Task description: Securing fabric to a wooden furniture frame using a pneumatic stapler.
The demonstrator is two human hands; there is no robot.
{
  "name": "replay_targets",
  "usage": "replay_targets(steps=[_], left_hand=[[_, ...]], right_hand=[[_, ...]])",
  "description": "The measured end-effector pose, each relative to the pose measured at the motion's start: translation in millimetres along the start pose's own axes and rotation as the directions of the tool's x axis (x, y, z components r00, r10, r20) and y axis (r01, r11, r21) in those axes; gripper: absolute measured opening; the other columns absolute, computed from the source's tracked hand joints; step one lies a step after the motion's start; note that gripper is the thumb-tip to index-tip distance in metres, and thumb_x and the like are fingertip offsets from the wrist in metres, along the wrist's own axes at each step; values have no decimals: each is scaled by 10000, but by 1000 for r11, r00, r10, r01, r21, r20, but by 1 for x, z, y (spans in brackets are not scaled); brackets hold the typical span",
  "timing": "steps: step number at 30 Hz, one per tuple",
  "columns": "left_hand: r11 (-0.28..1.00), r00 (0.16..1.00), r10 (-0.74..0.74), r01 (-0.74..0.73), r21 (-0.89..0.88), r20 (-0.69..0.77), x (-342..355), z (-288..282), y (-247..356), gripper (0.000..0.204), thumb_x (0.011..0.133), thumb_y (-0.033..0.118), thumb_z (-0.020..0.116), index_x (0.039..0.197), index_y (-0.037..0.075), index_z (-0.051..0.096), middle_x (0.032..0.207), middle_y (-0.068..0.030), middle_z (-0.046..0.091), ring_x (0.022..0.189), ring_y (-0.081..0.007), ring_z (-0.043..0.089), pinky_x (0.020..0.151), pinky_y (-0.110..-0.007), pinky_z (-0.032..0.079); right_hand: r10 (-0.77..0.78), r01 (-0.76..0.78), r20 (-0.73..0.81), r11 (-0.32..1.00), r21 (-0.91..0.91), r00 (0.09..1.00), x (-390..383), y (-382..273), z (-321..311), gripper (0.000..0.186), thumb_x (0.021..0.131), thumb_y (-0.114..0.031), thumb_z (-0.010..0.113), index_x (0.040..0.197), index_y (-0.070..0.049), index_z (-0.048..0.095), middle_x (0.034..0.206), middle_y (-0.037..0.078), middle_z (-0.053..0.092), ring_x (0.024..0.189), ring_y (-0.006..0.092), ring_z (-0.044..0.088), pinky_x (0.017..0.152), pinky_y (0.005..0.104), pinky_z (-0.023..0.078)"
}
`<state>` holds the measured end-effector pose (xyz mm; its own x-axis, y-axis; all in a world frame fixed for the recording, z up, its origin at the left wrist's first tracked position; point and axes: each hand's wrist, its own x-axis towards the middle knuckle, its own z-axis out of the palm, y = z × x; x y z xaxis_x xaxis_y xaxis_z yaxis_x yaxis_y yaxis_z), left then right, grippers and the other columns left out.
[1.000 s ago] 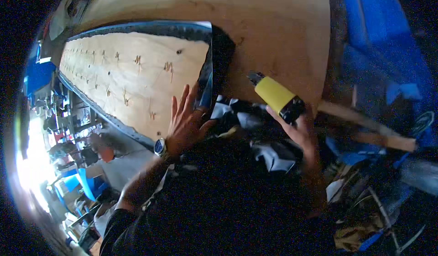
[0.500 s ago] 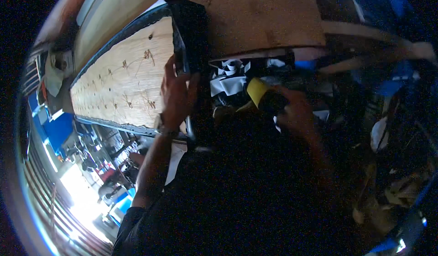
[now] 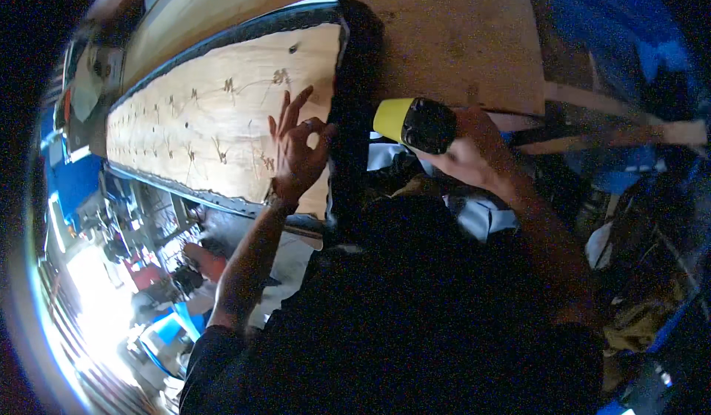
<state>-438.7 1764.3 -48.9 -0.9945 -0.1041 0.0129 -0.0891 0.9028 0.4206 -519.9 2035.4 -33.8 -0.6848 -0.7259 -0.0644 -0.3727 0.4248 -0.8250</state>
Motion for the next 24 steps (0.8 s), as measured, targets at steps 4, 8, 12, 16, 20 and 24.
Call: replay_targets(steps=[4, 8, 12, 16, 20, 24], left_hand=[[988, 992, 76, -89, -123, -106, -5, 10, -11, 125, 795, 180, 656, 809, 57, 678, 1383, -130, 453, 1353, -373, 302, 1057, -622, 144], [986, 991, 75, -89, -142, -107, -6, 9, -13, 136, 797, 168, 631, 820, 42, 676, 1397, -129, 438, 1342, -388, 317, 1034, -667, 151], [991, 992, 49, -63, -116, -120, -8, 10, -11, 154, 804, 175, 613, 819, 34, 675, 1401, -132, 423, 1350, -386, 302, 1034, -692, 143], [993, 984, 75, -88, -74, -162, -8, 17, -12, 169, 803, 183, 610, 819, 29, 677, 1391, -148, 423, 1346, -395, 298, 1031, -697, 151], [996, 986, 64, -73, -55, -154, -11, 16, -6, 179, 807, 195, 602, 845, 37, 676, 1394, -153, 411, 1356, -401, 271, 1036, -693, 143], [996, 998, -44, 40, -86, -40, -43, 6, 12, 231, 802, 236, 627, 941, 54, 661, 1428, -159, 351, 1393, -397, 176, 1055, -687, 88]], right_hand=[[-4, 6, 89, 1000, -22, 996, 30, -22, 5, 329, 815, -195, 697, 1090, -26, 630, 988, 147, 680, 911, 288, 661, 800, 366, 515], [48, -32, 161, 994, -102, 986, 45, -33, 11, 324, 806, -226, 707, 1051, -23, 641, 964, 152, 682, 889, 302, 663, 788, 376, 521], [30, 4, 174, 981, -193, 984, 50, -42, 13, 312, 799, -235, 714, 1024, -27, 650, 953, 156, 681, 883, 312, 662, 780, 383, 522], [26, 17, 174, 971, -238, 984, 53, -43, 17, 320, 799, -229, 714, 1036, -24, 649, 960, 159, 681, 879, 306, 665, 775, 369, 519], [26, -28, 165, 1000, 8, 986, 47, -33, 17, 328, 811, -204, 706, 1072, -16, 641, 996, 158, 679, 921, 261, 665, 809, 340, 503], [56, -53, 105, 998, -34, 993, 21, -26, 13, 344, 820, -180, 711, 1117, -29, 624, 1058, 127, 665, 989, 247, 635, 874, 344, 472]])
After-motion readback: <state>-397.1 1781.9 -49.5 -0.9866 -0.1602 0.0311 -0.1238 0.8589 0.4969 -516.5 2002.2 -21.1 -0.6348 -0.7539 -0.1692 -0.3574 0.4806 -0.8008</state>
